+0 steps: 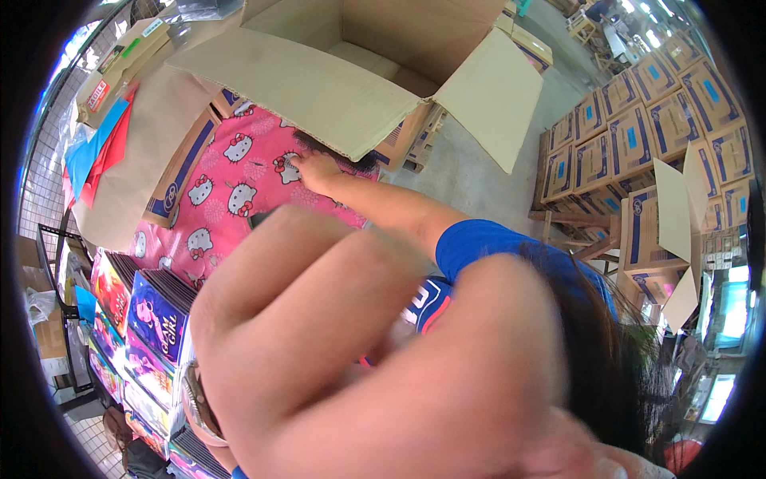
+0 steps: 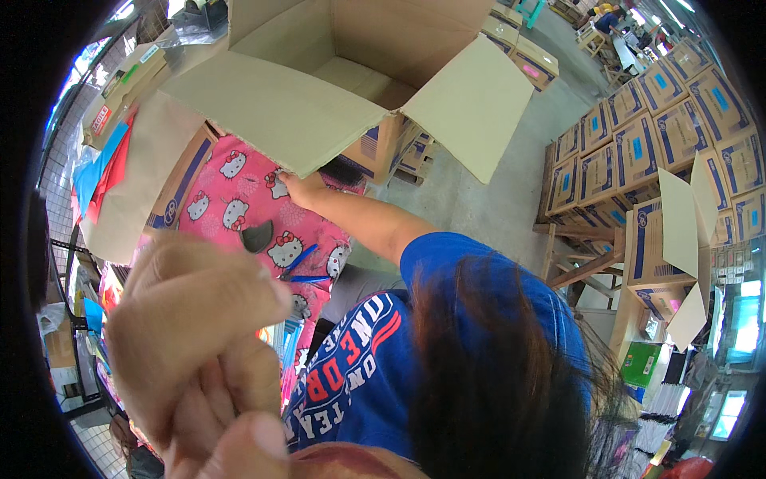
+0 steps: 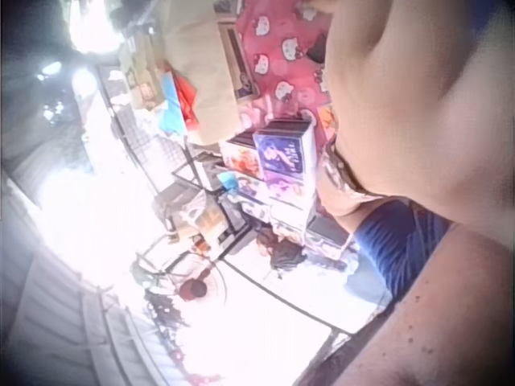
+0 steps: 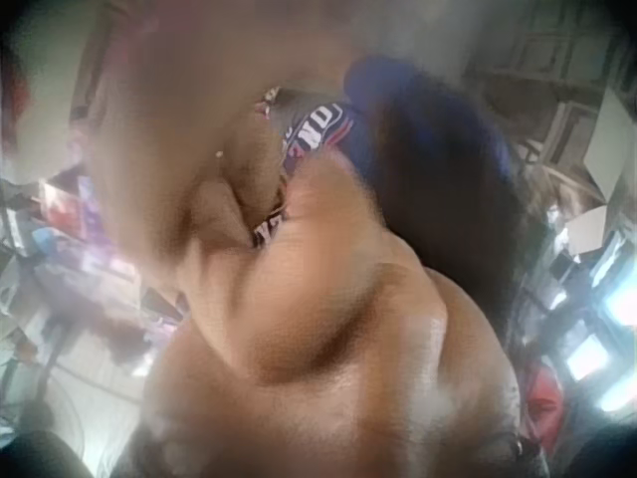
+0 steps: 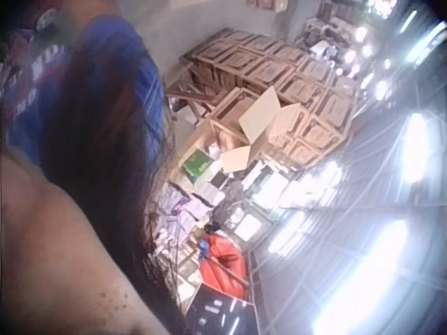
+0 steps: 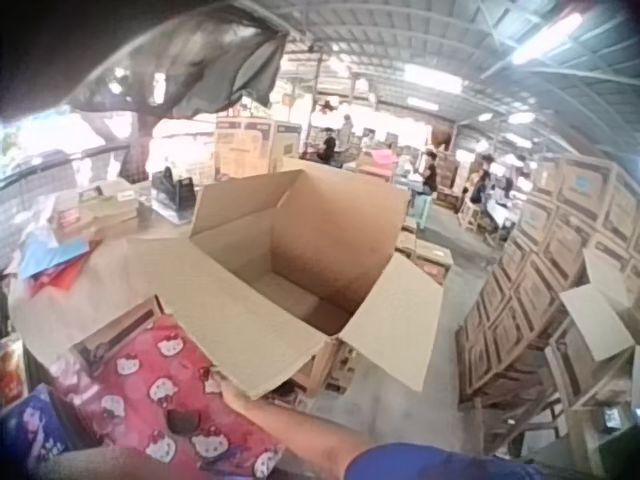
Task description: The person organizes a series of notebooks on a table by checking their spiral bindings and placing them into stacks.
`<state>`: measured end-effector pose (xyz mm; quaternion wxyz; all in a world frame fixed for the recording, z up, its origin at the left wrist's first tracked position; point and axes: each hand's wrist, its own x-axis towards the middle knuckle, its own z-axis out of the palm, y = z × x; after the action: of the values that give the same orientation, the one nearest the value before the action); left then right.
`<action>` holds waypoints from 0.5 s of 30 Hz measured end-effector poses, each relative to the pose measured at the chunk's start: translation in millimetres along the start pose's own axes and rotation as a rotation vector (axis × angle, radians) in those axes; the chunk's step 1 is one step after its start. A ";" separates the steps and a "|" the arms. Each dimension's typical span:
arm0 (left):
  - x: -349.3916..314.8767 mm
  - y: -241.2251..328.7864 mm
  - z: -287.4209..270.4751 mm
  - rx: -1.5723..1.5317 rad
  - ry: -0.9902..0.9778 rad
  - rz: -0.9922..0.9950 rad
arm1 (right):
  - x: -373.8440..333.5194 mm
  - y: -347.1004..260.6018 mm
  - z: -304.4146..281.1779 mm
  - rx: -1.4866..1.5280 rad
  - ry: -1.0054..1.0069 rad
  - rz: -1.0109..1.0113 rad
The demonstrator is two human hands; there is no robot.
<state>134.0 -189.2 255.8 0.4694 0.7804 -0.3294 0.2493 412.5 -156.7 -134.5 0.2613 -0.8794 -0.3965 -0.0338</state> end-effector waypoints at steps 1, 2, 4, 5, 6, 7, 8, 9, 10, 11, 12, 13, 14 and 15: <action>-2.7 -0.8 3.1 -0.054 0.045 -0.035 | 2.2 2.4 1.1 0.021 0.015 0.018; -5.8 -0.9 6.3 -0.104 0.097 -0.078 | 3.8 2.8 3.4 0.043 0.023 0.030; -12.4 0.1 11.3 -0.190 0.199 -0.168 | 4.8 1.8 6.9 0.095 0.012 0.046; -14.4 1.1 12.7 -0.209 0.230 -0.199 | 5.9 1.4 7.3 0.110 0.000 0.050; -16.5 1.7 13.9 -0.208 0.252 -0.222 | 9.2 1.3 7.1 0.123 -0.009 0.051; -18.3 1.1 11.9 -0.213 0.264 -0.241 | 9.8 5.9 9.6 0.120 -0.011 0.061; -19.7 -0.9 8.0 -0.185 0.244 -0.245 | 10.4 10.5 11.8 0.116 -0.013 0.070; -22.1 -6.1 2.5 -0.131 0.218 -0.238 | 13.2 12.9 13.4 0.097 0.068 -0.010; -23.0 -8.1 -3.4 -0.076 0.176 -0.217 | 16.0 15.4 14.6 0.078 0.150 -0.090; -23.2 -11.6 -7.7 0.012 0.112 -0.183 | 18.8 18.1 15.3 0.057 0.233 -0.169; -24.2 -16.5 -12.9 0.105 0.053 -0.155 | 21.7 12.7 11.3 0.124 0.200 -0.158; -24.9 -21.4 -17.7 0.197 -0.009 -0.126 | 23.4 7.1 7.3 0.190 0.167 -0.145; -26.1 -24.3 -18.2 0.276 -0.051 -0.048 | 23.7 0.8 1.1 0.255 0.133 -0.137; -27.1 -27.4 -19.2 0.350 -0.090 0.035 | 23.5 -4.7 -5.7 0.292 0.090 -0.119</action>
<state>135.1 -155.1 229.7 0.3070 0.8546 -0.3152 0.2758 426.1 -140.9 -121.4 0.4011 -0.8048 -0.4365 -0.0306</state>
